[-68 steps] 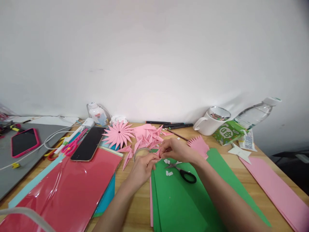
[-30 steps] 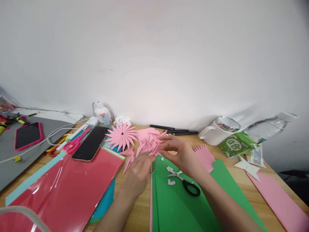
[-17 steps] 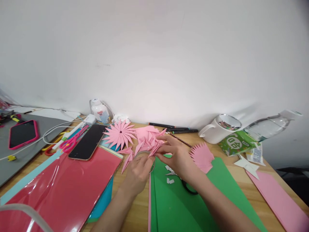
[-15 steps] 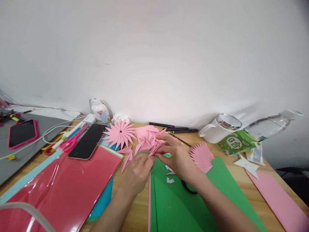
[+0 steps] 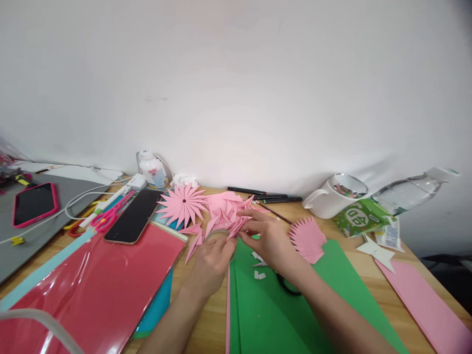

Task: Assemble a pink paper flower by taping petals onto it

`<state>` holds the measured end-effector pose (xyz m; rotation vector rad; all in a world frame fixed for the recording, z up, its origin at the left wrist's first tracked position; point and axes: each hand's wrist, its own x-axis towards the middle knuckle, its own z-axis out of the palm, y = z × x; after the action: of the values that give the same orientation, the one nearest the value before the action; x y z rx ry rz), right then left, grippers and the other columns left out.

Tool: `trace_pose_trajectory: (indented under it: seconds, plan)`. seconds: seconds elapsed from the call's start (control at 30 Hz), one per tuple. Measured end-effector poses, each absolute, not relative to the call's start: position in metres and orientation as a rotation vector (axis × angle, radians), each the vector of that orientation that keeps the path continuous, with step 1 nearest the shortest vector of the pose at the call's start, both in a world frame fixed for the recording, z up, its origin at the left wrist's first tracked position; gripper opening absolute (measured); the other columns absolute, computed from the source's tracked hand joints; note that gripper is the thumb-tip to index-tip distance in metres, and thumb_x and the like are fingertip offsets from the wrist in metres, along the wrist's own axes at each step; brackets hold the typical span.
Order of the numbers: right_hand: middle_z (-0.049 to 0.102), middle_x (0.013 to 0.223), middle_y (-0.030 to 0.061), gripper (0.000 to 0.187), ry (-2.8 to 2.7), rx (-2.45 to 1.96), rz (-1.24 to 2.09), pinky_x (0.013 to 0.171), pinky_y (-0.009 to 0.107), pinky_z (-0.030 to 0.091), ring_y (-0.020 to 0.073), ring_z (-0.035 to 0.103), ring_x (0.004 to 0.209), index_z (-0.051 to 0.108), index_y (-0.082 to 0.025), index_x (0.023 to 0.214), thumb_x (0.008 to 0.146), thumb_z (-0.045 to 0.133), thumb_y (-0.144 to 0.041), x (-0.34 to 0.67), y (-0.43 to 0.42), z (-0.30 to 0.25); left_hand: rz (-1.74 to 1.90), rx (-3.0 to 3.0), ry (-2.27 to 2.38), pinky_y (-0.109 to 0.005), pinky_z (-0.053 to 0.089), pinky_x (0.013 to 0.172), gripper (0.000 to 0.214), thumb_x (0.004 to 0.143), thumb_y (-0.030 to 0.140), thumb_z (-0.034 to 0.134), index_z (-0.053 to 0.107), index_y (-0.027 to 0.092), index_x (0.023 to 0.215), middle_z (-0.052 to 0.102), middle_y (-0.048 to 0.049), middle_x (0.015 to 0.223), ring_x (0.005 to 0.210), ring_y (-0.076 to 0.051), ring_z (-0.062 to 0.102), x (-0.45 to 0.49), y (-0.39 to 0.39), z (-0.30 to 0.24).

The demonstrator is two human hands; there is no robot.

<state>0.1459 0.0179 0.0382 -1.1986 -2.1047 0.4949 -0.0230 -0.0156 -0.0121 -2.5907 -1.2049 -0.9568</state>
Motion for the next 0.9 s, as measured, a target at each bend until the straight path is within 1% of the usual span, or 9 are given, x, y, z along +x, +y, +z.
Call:
trace_pose_trajectory:
  seconds: [0.13,0.23,0.3,0.4,0.5,0.6,0.73,0.9]
  plan:
    - [0.066,0.111,0.0133,0.015,-2.186,-1.212,0.511,0.077,0.035,0.054,0.0235,0.067,0.090,0.070,-0.016,0.064,0.075,0.064,-0.008,0.1493,0.0169,0.0432,-1.001,-2.601,-1.222,-0.028,0.044,0.063,0.026,0.087,0.004,0.033,0.055,0.013,0.098,0.063,-0.0087,0.082,0.080,-0.019,0.061,-0.0219,-0.0158,-0.0113]
    - [0.067,0.110,0.0118,0.014,-2.215,-1.200,0.465,0.076,0.035,0.054,0.0227,0.068,0.087,0.071,-0.018,0.068,0.074,0.065,-0.007,0.1490,0.0165,0.0432,-1.012,-2.616,-1.268,-0.027,0.044,0.064,0.026,0.087,0.003,0.033,0.055,0.015,0.095,0.062,-0.0068,0.080,0.079,-0.018,0.061,-0.0209,-0.0157,-0.0103]
    - [0.068,0.105,0.0118,0.015,-2.207,-1.180,0.447,0.074,0.034,0.053,0.0223,0.068,0.085,0.071,-0.017,0.069,0.073,0.064,-0.005,0.1480,0.0173,0.0411,-1.022,-2.643,-1.285,-0.026,0.044,0.064,0.026,0.087,0.002,0.033,0.055,0.016,0.093,0.062,-0.0058,0.081,0.078,-0.017,0.061,-0.0205,-0.0152,-0.0097]
    - [0.070,0.096,0.0120,0.017,-2.176,-1.143,0.459,0.072,0.031,0.053,0.0218,0.068,0.086,0.070,-0.015,0.064,0.071,0.063,-0.002,0.1469,0.0192,0.0375,-1.040,-2.678,-1.298,-0.026,0.044,0.064,0.027,0.087,0.002,0.033,0.055,0.016,0.093,0.062,-0.0052,0.081,0.079,-0.016,0.061,-0.0200,-0.0142,-0.0089]
    - [0.070,0.088,0.0099,0.019,-2.155,-1.134,0.488,0.073,0.030,0.052,0.0210,0.068,0.087,0.069,-0.015,0.062,0.070,0.062,0.000,0.1464,0.0204,0.0361,-1.063,-2.694,-1.309,-0.025,0.044,0.064,0.028,0.087,0.003,0.032,0.056,0.016,0.093,0.061,-0.0046,0.079,0.079,-0.016,0.061,-0.0196,-0.0134,-0.0089]
    - [0.069,0.080,0.0073,0.020,-2.135,-1.149,0.528,0.073,0.030,0.052,0.0198,0.067,0.084,0.068,-0.016,0.061,0.070,0.061,0.001,0.1455,0.0205,0.0366,-1.082,-2.708,-1.297,-0.026,0.044,0.063,0.028,0.088,0.003,0.032,0.056,0.016,0.094,0.061,-0.0046,0.078,0.077,-0.016,0.060,-0.0196,-0.0129,-0.0098]
    - [0.069,0.077,0.0053,0.020,-2.115,-1.195,0.536,0.070,0.029,0.052,0.0186,0.067,0.078,0.068,-0.016,0.059,0.069,0.062,0.000,0.1446,0.0205,0.0388,-1.075,-2.710,-1.297,-0.026,0.044,0.065,0.028,0.087,0.003,0.033,0.056,0.016,0.095,0.060,-0.0047,0.078,0.078,-0.016,0.061,-0.0203,-0.0128,-0.0103]
    - [0.070,0.080,0.0045,0.022,-2.169,-1.192,0.616,0.070,0.027,0.051,0.0179,0.067,0.080,0.071,-0.018,0.063,0.070,0.062,0.001,0.1478,0.0193,0.0454,-1.055,-2.730,-1.296,-0.025,0.043,0.064,0.027,0.087,0.002,0.033,0.055,0.016,0.092,0.060,-0.0038,0.078,0.078,-0.016,0.060,-0.0209,-0.0123,-0.0116]
